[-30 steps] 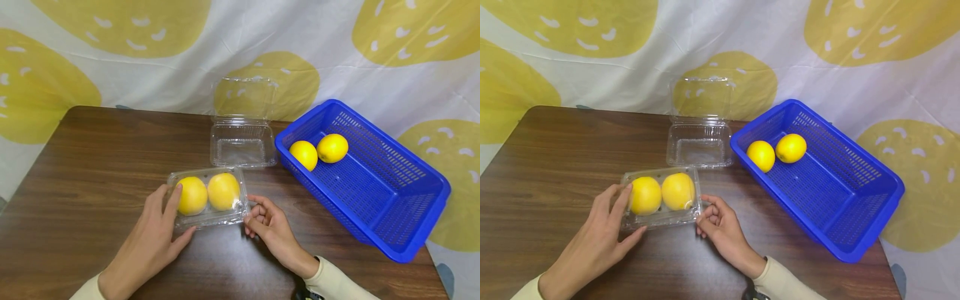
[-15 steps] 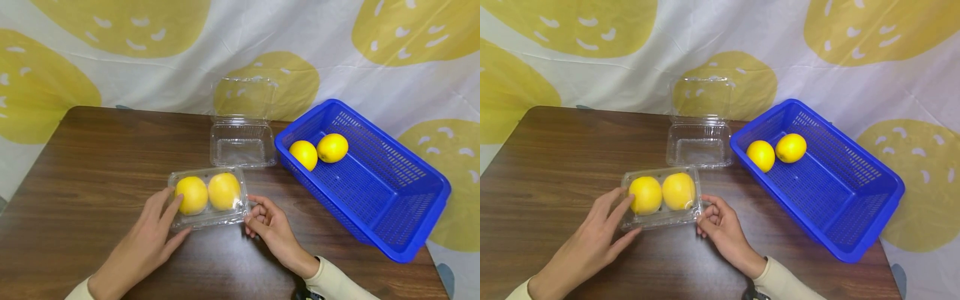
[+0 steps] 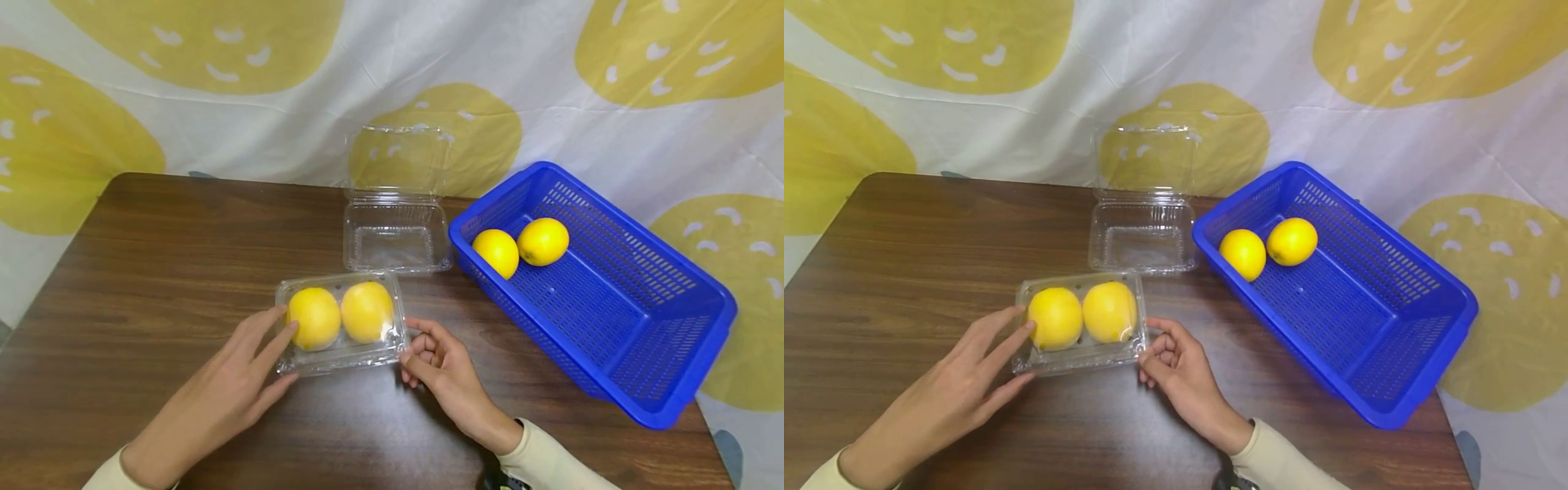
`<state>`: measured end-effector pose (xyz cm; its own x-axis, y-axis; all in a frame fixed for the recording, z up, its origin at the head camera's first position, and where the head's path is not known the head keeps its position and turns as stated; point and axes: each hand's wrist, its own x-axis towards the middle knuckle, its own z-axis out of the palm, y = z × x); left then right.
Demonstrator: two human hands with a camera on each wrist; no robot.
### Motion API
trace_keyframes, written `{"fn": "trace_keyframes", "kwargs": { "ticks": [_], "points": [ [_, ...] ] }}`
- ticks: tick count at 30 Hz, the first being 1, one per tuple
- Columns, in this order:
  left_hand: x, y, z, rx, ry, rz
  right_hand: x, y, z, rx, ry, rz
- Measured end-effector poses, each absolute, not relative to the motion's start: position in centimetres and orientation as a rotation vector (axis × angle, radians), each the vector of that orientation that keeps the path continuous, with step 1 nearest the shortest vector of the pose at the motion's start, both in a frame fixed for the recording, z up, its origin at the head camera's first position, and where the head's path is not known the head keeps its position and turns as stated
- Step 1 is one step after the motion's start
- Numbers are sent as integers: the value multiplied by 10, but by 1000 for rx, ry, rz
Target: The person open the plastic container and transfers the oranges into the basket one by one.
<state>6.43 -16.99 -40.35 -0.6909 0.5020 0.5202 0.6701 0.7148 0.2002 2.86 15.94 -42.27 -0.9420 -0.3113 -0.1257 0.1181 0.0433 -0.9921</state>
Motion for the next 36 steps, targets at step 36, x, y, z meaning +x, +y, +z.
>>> {"fn": "trace_keyframes", "kwargs": {
  "ticks": [36],
  "points": [
    [57, -168, -392, -1019, -2417, -409, 37, 140, -424, 86, 1814, -2240]
  ]
}}
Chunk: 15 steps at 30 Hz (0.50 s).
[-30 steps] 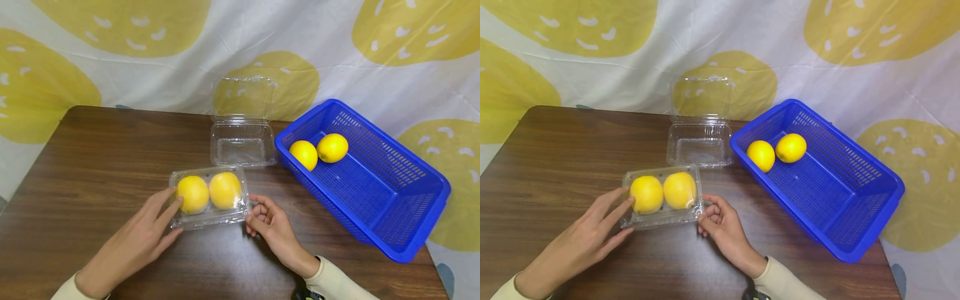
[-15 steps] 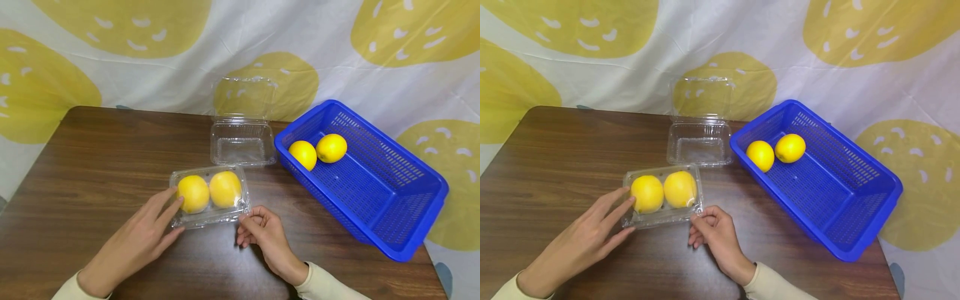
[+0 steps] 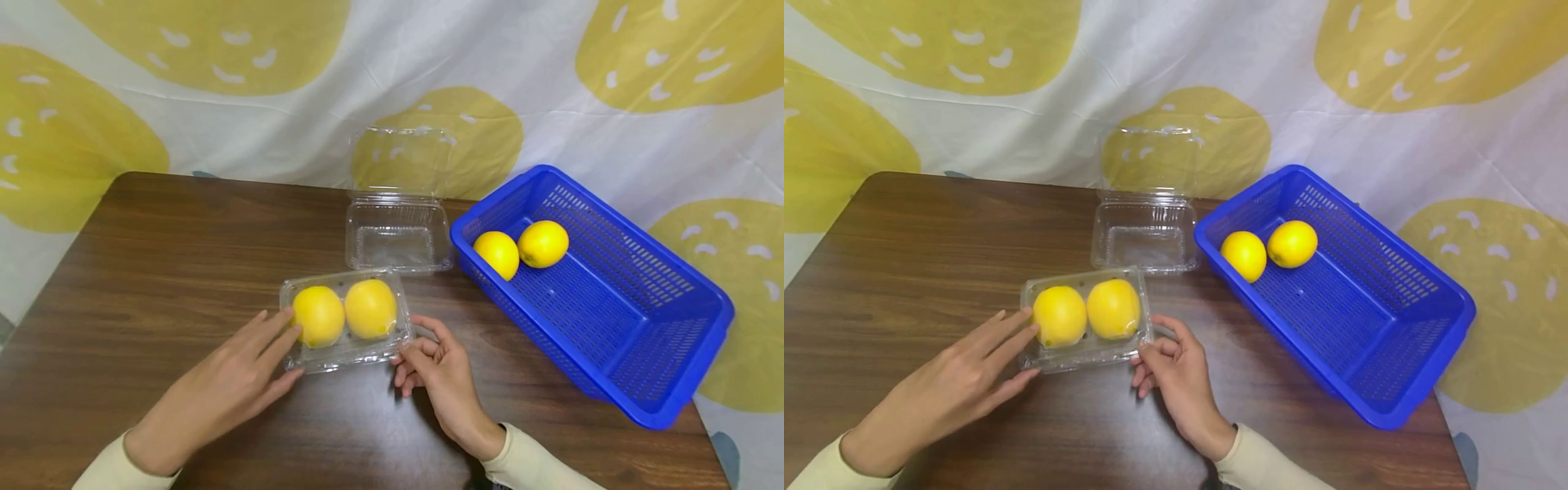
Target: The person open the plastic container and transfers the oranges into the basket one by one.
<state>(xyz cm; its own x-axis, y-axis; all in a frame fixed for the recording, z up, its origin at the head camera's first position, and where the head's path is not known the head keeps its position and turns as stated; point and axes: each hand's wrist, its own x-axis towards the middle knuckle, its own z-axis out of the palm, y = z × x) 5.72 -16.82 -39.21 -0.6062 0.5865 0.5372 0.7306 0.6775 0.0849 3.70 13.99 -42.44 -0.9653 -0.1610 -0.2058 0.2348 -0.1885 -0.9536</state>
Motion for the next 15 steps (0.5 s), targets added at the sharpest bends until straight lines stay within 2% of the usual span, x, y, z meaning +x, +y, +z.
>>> {"fn": "trace_keyframes", "kwargs": {
  "ticks": [15],
  "points": [
    [59, -152, -376, -1085, -2437, -130, 31, 146, -423, -49, 1890, -2224]
  ]
}}
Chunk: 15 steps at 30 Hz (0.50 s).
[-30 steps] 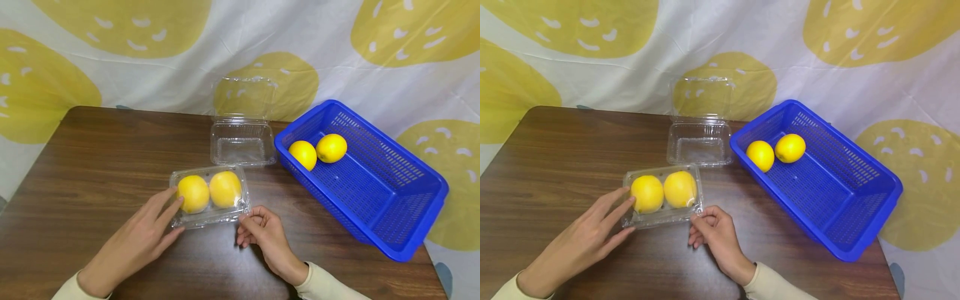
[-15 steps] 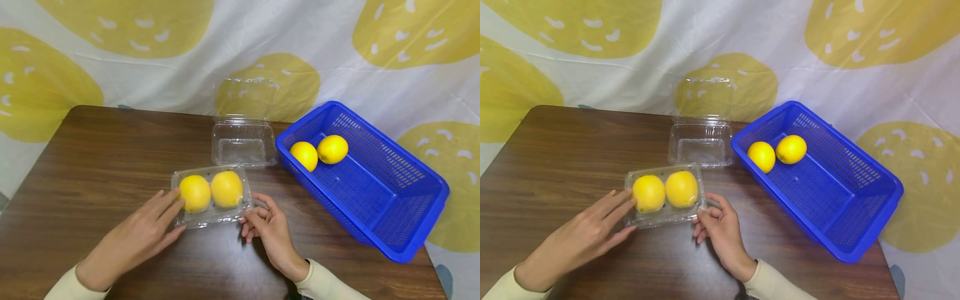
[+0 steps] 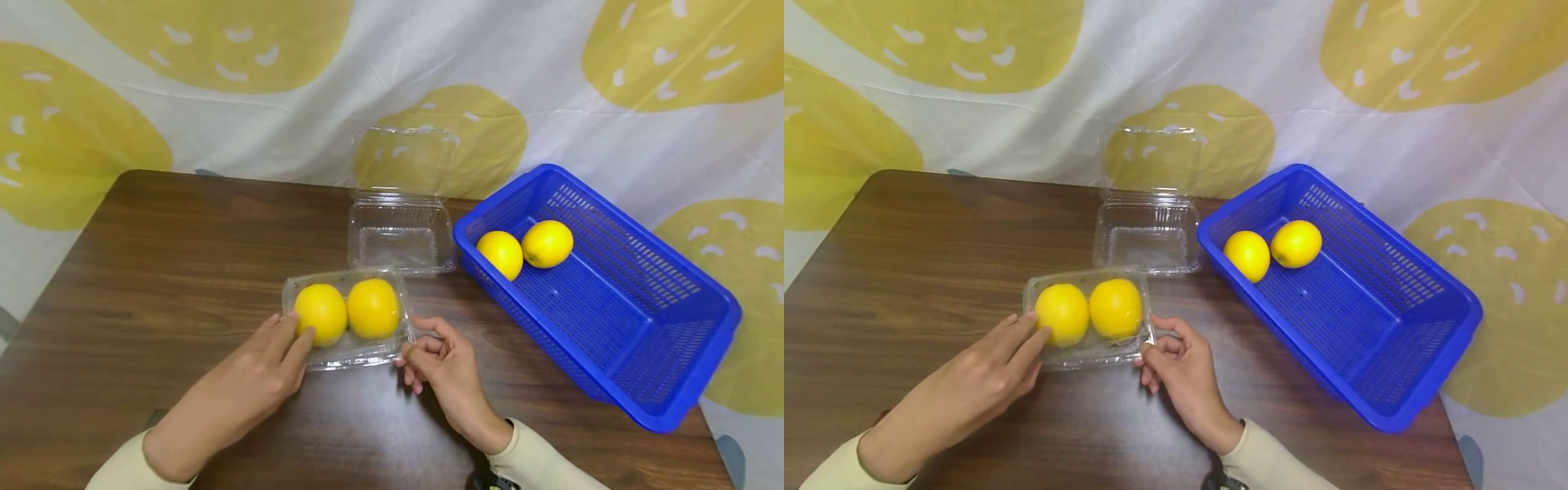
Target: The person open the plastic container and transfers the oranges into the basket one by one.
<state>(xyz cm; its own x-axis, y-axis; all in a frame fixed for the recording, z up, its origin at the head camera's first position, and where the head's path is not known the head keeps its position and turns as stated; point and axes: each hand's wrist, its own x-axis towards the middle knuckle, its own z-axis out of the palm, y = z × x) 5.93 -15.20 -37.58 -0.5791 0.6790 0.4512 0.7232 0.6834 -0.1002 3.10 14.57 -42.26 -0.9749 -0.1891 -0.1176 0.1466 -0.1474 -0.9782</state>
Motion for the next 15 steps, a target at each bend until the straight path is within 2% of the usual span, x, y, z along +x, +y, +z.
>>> {"fn": "trace_keyframes", "kwargs": {
  "ticks": [5, 15],
  "points": [
    [57, -151, -372, -1054, -2395, -117, 31, 149, -423, -60, 1884, -2217],
    [47, -160, -358, -949, -2324, -460, 32, 151, -420, -23, 1853, -2187]
  ]
}}
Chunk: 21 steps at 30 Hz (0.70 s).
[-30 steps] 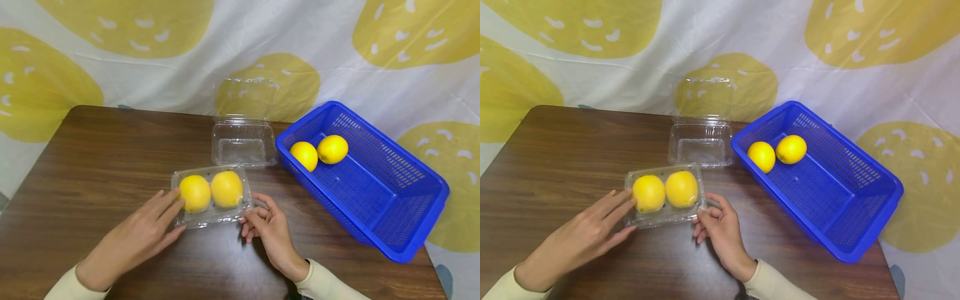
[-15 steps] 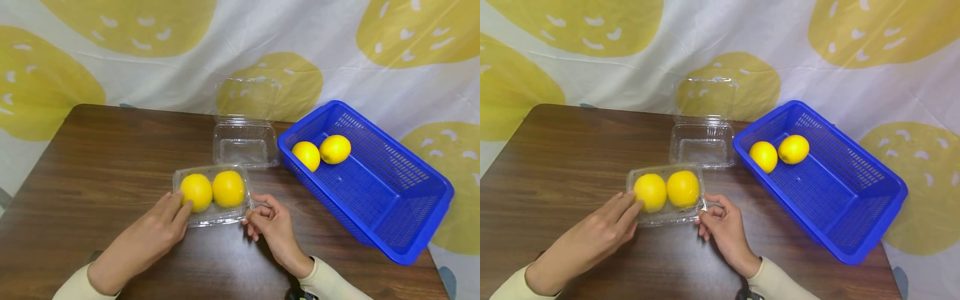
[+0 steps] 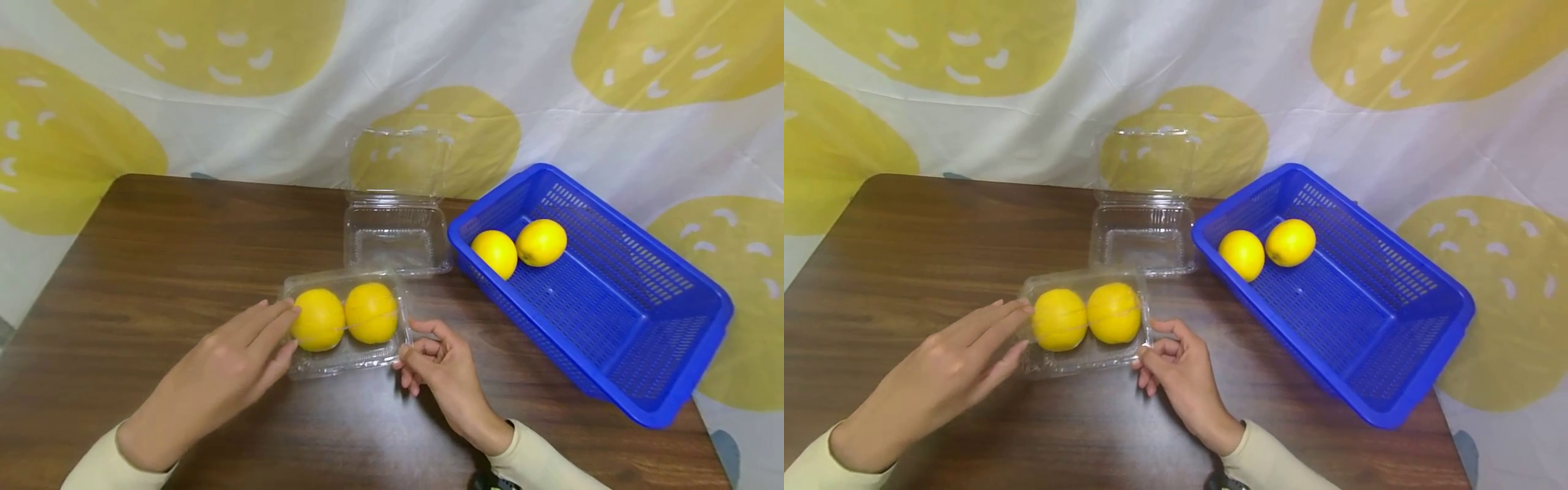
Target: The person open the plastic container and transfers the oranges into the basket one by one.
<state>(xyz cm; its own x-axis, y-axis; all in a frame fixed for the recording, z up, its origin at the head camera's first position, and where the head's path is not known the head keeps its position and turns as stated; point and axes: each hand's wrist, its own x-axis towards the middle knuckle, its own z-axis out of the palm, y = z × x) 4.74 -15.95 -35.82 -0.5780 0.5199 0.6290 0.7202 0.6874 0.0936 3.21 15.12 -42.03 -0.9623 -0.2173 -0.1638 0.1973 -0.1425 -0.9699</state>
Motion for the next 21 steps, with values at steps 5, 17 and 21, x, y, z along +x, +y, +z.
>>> {"fn": "trace_keyframes", "kwargs": {
  "ticks": [5, 17, 21],
  "points": [
    [41, -167, -350, -837, -2350, -586, 32, 152, -420, -12, 1852, -2167],
    [9, -170, -342, -574, -2298, -757, 33, 154, -420, -7, 1841, -2147],
    [1, -168, -343, -512, -2275, -769, 33, 155, -420, -5, 1833, -2147]
  ]
}}
